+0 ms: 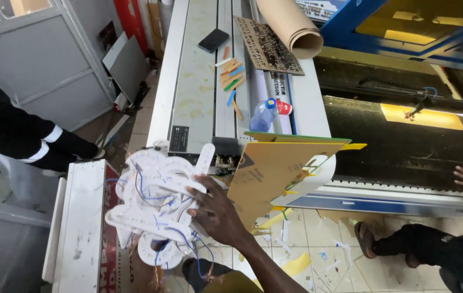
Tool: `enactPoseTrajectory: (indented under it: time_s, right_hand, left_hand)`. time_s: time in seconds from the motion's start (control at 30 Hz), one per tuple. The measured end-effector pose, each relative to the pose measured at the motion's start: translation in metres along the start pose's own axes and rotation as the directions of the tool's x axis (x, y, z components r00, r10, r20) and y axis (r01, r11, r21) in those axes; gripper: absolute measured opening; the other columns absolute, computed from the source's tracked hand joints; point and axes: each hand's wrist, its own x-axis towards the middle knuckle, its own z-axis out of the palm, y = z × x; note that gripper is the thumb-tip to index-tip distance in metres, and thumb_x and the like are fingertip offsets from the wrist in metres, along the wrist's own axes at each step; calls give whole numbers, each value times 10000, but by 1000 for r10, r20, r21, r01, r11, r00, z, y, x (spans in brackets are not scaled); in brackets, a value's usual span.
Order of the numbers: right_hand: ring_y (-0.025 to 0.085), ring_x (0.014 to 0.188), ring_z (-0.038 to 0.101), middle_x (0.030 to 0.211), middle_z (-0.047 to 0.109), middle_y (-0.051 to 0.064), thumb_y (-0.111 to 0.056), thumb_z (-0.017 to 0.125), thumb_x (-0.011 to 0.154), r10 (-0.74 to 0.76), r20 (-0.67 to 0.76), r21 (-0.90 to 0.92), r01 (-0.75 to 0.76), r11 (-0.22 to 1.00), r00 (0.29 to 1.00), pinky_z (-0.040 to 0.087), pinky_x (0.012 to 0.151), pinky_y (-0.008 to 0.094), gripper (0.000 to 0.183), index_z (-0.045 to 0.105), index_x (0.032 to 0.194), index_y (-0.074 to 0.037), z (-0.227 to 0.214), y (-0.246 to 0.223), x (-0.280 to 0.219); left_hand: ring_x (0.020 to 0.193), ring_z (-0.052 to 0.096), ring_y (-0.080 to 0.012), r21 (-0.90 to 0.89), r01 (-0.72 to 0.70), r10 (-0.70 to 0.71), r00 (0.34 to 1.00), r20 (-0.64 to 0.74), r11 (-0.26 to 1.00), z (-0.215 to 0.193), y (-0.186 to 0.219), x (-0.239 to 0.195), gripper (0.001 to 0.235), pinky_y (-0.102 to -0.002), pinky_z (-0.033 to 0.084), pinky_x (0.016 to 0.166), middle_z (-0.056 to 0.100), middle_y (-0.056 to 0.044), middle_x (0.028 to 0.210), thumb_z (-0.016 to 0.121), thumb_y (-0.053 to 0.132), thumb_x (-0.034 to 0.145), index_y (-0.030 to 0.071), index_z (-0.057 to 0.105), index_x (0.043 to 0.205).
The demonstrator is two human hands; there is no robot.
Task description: Soldering electrical wires to LED strips inside sign letters on a workbench.
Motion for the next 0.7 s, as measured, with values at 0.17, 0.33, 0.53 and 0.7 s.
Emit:
enactPoseTrajectory:
  time_s: [0.17, 0.33, 0.53, 0.7]
  right_hand:
    - [404, 1680, 443, 1760, 500, 184, -201, 704, 1160, -4, -133, -45, -2, 999, 991, 429, 1332, 597, 512, 574, 1650, -136, 7, 56, 84]
    - [362, 1680, 421, 1739, 486, 146, -199, 688, 1123, 162, -347, -12, -177, 984, 924, 618, 1176, 503, 489, 631, 1599, -100, 16, 83, 139]
    - [345, 1641, 455, 1692, 509, 131, -298, 586, 1203, 153, -628, -184, -336, 924, 763, 547, 1265, 512, 439, 663, 1586, -99, 7, 133, 200]
    - [481, 1587, 449, 1709, 390, 148, -342, 613, 1189, 324, -704, -167, -591, 789, 632, 671, 1117, 533, 487, 606, 1646, -174, 15, 196, 225]
  left_hand:
    - [1259, 775, -349, -25, -119, 119, 993, 1, 993, 103, -49, 263, 298, -511, 577, 1191, 840, -159, 1261, 802, 198, 924, 46, 838, 1177]
    - [1512, 582, -369, -301, 360, -269, 914, 304, 883, 131, -43, 373, 696, -541, 432, 1304, 678, -197, 1581, 839, 310, 888, 36, 679, 1507]
    - [1403, 721, -336, -482, 722, -318, 668, 673, 496, 155, 96, 530, 758, -488, 573, 1168, 779, -164, 1493, 780, 416, 900, -10, 703, 1523]
    - [1275, 707, -407, -515, 603, -91, 698, 710, 609, 228, 42, 585, 1119, -568, 620, 1026, 667, -297, 1354, 826, 795, 805, -76, 620, 1476]
